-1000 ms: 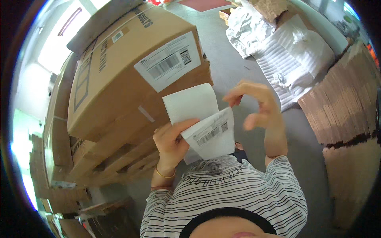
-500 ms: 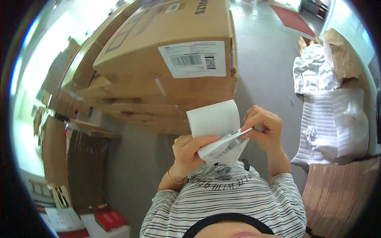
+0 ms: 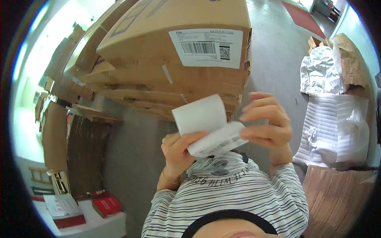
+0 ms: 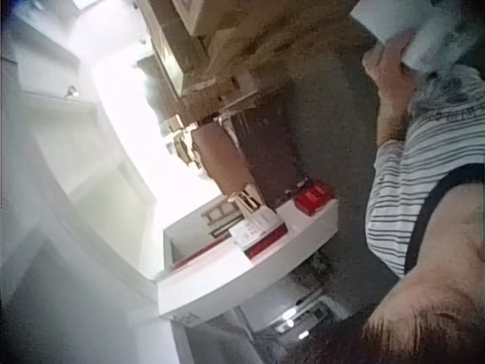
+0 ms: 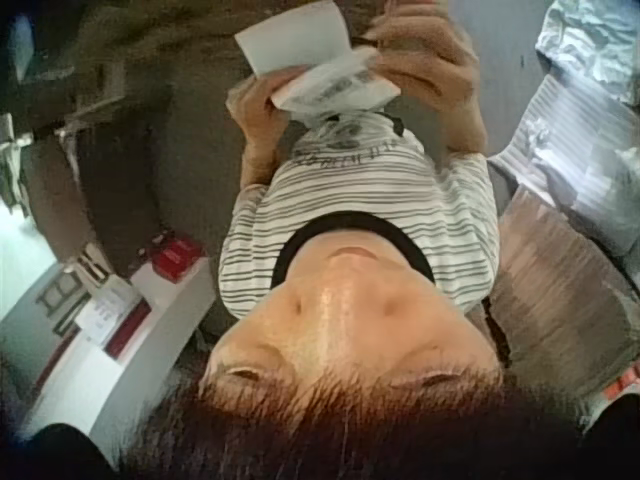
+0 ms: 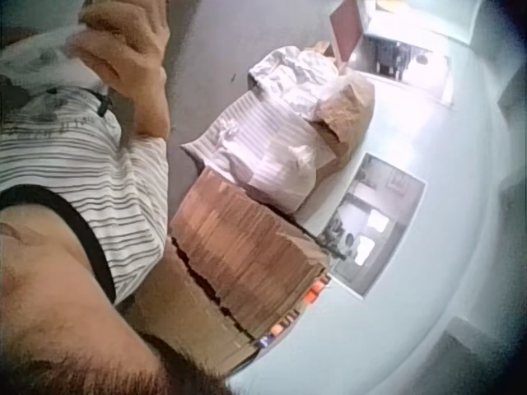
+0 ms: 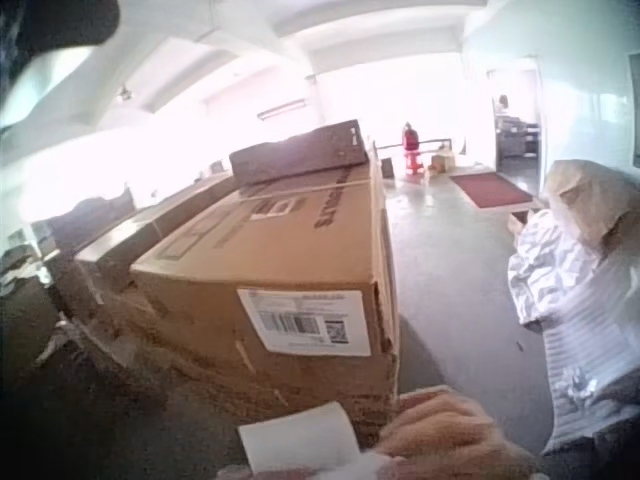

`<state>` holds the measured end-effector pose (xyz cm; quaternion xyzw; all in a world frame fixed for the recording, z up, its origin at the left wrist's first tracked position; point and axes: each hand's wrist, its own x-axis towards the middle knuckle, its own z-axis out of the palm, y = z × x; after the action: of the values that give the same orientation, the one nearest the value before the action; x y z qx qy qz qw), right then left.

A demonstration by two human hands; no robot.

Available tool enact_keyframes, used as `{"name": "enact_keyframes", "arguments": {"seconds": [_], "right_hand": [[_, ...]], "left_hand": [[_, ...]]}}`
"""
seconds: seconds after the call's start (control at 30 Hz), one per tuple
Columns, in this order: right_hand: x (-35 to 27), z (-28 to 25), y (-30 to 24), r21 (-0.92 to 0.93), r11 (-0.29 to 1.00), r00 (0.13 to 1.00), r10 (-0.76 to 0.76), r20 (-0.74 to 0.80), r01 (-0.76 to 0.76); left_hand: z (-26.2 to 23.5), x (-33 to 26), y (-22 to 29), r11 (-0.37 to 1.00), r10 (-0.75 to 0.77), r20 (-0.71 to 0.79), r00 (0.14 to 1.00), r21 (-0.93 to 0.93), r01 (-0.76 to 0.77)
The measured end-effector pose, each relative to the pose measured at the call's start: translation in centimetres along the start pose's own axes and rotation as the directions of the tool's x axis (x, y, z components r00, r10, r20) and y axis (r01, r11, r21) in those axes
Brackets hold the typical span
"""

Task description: The person peels adhesive shipping labels from backing sheets and sticks them onto cardboard boxes stacked on pallets by hand.

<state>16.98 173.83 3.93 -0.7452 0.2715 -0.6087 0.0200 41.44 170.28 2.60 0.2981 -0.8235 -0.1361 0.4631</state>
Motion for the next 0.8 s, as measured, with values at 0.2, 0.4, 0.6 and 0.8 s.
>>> {"name": "enact_keyframes", "arguments": {"seconds": [0.2, 0.4, 0.6, 0.8], "right_hand": [[-0.9, -8.0, 2.3, 0.793, 0.582, 0.907, 0.216, -0.362, 0.178], [0.6, -9.2, 11.0, 0.917, 0.381, 0.987, 0.147, 0.062, -0.114], [5.2, -6.8, 14.8, 0.739, 0.632, 0.919, 0.392, -0.044, -0.235], [7.8, -4.9, 16.8, 0.78, 0.549, 0.923, 0.371, 0.096, -0.302]], "left_hand": [[-2.8, 1.5, -2.5, 0.987, 0.126, -0.067, 0.99, 0.109, -0.119], [-1.6, 0.1, 2.6, 0.789, -0.468, 0.035, 0.883, -0.433, 0.436], [3.0, 5.6, 6.6, 0.842, 0.512, 0.313, 0.8, 0.0, -0.539], [8.7, 10.7, 8.5, 0.835, 0.478, 0.428, 0.767, 0.051, -0.548]]}}
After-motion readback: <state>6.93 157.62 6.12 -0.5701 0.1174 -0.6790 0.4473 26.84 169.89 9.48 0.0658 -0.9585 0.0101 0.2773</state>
